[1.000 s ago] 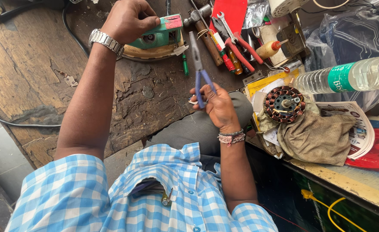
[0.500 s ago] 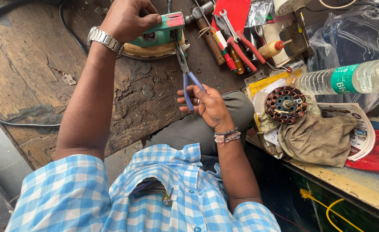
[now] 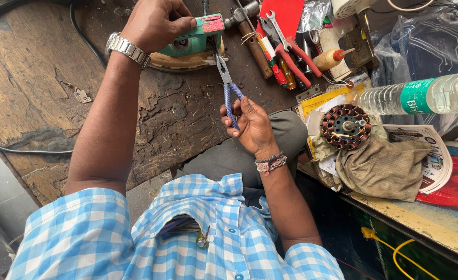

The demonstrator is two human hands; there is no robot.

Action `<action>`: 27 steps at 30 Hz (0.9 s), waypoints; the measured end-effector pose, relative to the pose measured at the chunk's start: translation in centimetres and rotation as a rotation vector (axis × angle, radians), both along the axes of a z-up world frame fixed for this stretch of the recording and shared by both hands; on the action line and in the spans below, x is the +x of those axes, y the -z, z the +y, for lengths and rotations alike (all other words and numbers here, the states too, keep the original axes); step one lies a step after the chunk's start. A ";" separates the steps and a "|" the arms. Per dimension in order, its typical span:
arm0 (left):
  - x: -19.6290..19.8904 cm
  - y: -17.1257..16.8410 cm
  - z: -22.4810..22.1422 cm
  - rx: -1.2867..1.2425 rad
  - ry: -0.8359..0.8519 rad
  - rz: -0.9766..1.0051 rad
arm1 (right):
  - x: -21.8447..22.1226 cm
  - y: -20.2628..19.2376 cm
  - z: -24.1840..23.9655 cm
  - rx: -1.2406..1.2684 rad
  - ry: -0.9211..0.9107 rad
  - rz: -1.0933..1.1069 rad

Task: The person disassembles a teal electric iron on a cluttered workbench, using pliers and a screwdriver to remove screws and access internal components. The person manipulates wires and parts inside the iron's casing throughout the clip.

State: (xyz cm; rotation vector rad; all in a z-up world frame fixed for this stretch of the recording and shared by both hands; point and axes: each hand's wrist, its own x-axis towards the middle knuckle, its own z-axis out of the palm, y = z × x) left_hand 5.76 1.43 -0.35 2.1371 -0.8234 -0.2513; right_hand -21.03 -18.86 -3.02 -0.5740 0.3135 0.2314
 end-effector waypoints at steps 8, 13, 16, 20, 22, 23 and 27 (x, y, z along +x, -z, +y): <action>-0.1 -0.1 -0.1 0.009 -0.006 0.017 | -0.1 1.4 -0.7 0.411 0.026 0.031; 0.0 -0.2 0.0 0.022 0.008 0.011 | -0.1 1.1 -0.2 0.299 0.012 -0.007; 0.0 -0.3 0.1 -0.008 0.011 -0.019 | 0.0 0.4 0.8 -0.188 -0.030 0.021; 0.1 -0.6 0.0 -0.014 0.013 0.019 | -0.2 -0.4 2.7 -0.503 -0.042 0.046; 0.1 -0.5 0.1 -0.022 0.016 0.024 | -0.2 -0.6 3.2 -0.534 -0.033 0.027; 0.0 -0.3 0.1 -0.021 0.017 0.017 | -0.3 -0.6 3.4 -0.542 -0.022 0.020; 0.1 0.0 0.1 -0.027 0.015 -0.011 | 0.2 -1.2 4.2 -0.716 -0.020 0.014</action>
